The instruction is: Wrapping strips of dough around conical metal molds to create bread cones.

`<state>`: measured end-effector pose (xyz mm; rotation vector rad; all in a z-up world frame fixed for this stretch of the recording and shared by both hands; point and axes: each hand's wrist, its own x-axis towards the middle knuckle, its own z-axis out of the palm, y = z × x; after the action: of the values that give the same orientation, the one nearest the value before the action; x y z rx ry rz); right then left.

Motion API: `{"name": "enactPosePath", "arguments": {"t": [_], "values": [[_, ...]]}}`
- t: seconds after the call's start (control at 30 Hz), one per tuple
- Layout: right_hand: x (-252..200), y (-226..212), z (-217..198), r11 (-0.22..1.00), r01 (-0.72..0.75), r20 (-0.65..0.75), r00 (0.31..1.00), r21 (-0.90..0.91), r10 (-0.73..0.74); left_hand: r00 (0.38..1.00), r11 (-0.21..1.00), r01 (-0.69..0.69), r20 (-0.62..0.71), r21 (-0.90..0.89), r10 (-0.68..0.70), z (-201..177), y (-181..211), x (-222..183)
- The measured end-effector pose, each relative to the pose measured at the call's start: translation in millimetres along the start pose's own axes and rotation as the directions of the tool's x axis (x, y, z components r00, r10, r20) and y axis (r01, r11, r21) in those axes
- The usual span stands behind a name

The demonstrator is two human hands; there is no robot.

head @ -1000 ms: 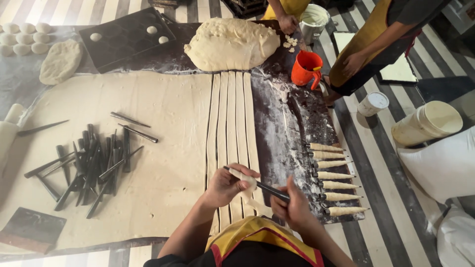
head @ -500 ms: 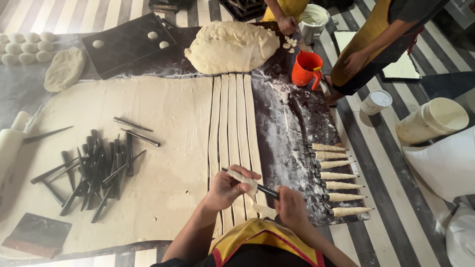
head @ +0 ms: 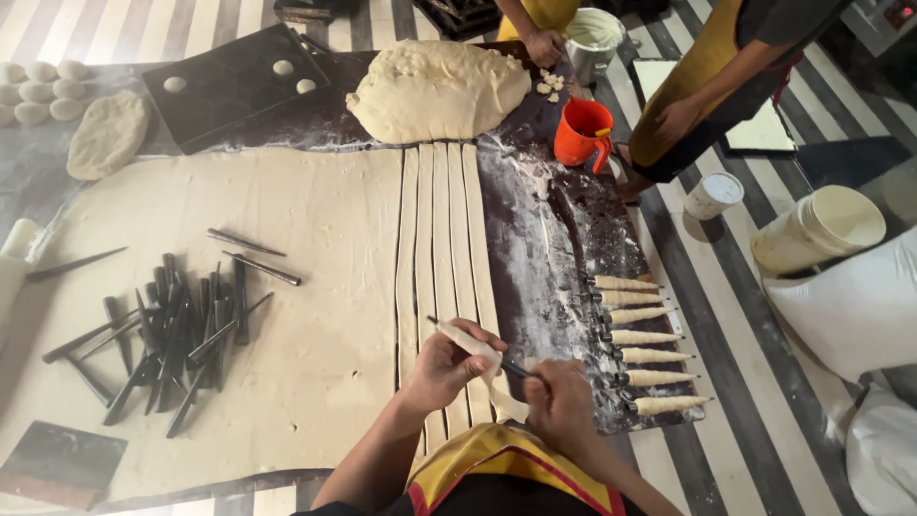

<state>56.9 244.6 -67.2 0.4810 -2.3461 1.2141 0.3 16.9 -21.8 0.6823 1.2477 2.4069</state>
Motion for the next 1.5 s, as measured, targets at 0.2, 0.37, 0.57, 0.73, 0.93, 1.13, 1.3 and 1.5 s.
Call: {"name": "enactPosePath", "arguments": {"t": [0.2,0.37,0.57,0.73,0.93,1.13,1.3,1.5], "values": [[20,-61,-12,0.986,-0.119,-0.059,0.992,-0.114,0.113,1.000,0.993,-0.027,-0.012,0.115,0.029,5,-5,1],[4,-18,-10,0.765,-0.484,0.247,0.875,0.424,0.417,0.993,0.994,-0.082,0.089,0.072,0.076,3,-15,6],[12,-23,-7,0.809,-0.429,0.191,0.903,0.402,0.384,0.996,0.991,-0.083,0.051,0.101,0.078,2,-19,5],[22,-48,-9,0.792,-0.416,0.134,0.906,0.446,0.401,1.000,0.999,-0.028,0.013,0.017,0.028,4,-19,5],[9,-8,7,0.534,-0.499,0.286,0.855,0.683,0.433,0.988,0.969,-0.148,0.070,0.196,0.137,3,-30,7],[11,-36,2,0.651,-0.679,0.220,0.730,0.340,0.647,0.994,0.985,-0.068,0.091,0.161,0.054,5,-32,3],[-6,18,12,-0.163,-0.683,0.648,0.550,0.712,0.527,0.995,0.994,-0.059,0.090,0.095,0.051,5,-27,1],[18,-23,-2,0.743,-0.649,0.382,0.736,0.163,0.560,0.999,1.000,0.007,0.046,0.012,-0.008,4,-31,-1]]}}
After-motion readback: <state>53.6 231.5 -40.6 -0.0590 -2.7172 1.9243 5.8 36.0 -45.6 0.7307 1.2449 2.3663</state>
